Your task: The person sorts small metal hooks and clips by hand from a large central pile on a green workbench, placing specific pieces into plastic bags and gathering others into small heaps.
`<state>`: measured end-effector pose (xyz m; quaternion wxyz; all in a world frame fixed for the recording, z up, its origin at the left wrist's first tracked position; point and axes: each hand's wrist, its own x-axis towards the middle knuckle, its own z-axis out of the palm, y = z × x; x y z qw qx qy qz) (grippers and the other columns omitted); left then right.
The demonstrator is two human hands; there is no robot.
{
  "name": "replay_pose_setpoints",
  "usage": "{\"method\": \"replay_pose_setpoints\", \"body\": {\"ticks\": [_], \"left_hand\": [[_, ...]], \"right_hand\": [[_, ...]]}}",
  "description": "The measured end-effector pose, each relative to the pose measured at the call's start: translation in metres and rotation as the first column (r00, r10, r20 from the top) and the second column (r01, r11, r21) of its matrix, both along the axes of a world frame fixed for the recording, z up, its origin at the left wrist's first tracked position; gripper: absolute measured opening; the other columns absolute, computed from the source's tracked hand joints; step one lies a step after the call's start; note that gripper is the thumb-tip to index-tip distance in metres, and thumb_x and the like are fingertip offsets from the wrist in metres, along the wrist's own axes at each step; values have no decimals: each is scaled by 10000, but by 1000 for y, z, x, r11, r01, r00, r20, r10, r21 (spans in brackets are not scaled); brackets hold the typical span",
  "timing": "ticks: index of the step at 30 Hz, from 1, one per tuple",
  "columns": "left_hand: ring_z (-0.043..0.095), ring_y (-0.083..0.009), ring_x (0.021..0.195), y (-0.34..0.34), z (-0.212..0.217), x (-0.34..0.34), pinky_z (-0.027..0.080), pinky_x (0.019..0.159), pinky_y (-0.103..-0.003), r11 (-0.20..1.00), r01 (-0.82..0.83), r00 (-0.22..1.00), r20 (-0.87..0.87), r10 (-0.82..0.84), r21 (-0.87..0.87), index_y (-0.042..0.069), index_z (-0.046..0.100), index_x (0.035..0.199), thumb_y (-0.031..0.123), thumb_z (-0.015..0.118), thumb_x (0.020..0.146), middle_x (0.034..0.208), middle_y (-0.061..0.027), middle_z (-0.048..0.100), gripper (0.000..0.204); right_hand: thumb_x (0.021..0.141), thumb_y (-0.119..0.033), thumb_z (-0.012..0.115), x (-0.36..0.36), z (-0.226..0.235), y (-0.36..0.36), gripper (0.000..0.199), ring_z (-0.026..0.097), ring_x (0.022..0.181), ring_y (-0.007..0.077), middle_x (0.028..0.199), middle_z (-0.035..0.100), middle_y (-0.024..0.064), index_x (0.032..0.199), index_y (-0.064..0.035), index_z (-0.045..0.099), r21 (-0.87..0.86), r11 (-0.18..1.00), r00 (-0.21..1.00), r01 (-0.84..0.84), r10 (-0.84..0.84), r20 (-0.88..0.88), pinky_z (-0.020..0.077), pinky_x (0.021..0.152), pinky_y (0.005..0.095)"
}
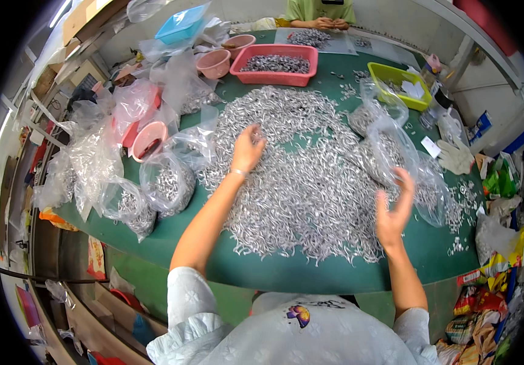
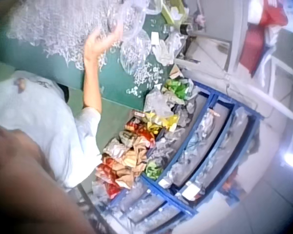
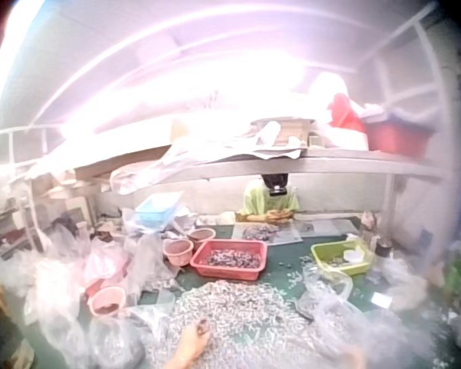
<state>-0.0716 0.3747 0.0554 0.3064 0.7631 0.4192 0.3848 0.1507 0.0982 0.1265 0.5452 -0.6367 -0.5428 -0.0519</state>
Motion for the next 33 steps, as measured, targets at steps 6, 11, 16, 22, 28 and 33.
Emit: {"method": "replay_pose_setpoints", "body": {"ticks": [6,11,16,22,28,33], "left_hand": [[562,-359,1018,135,-5,27,433,888,-391,925,-292,945,-75,318,243,-37,530,1153,263,664,770,1091,-231,587,504],[527,-357,1086,175,-1,41,391,926,-465,920,-388,851,-402,339,-46,51,551,1182,558,403,855,1175,-188,557,622],[532,-377,1075,190,-7,33,404,929,-402,972,-188,818,-570,77,-139,44,583,1155,669,380,803,1130,-240,570,746],[540,-384,1033,178,-11,22,397,921,-422,998,-63,874,-483,51,-8,28,615,1109,653,531,714,1107,-263,569,744],[513,-348,1106,177,-1,24,389,947,-372,992,22,893,-444,-76,-125,-13,523,1210,603,647,665,1180,-252,532,832],[560,-316,1046,170,11,23,423,909,-349,972,93,934,-318,-161,-217,1,544,1138,477,789,549,1113,-209,581,796]], "right_hand": [[805,-282,648,13,-41,224,545,555,1041,277,1110,580,183,1219,18,459,-239,854,862,-463,370,-348,412,901,361],[827,-517,521,35,-62,356,656,515,1109,355,1166,554,229,1217,11,501,-437,865,968,-246,197,-154,396,929,404],[865,-592,366,21,-66,396,680,502,1129,347,1173,564,190,1244,-43,499,-723,661,943,-203,332,38,358,964,392],[835,-618,378,15,-74,383,631,499,1101,325,1161,562,178,1132,-102,589,-627,741,944,-240,329,29,330,947,462],[805,-650,401,1,-76,386,727,510,1068,347,1142,564,194,1152,-33,563,-607,788,954,-101,250,166,324,945,475],[779,-610,507,-8,-82,376,739,480,1097,412,1161,522,263,1121,43,555,-525,828,954,-199,286,90,393,900,462]]}}
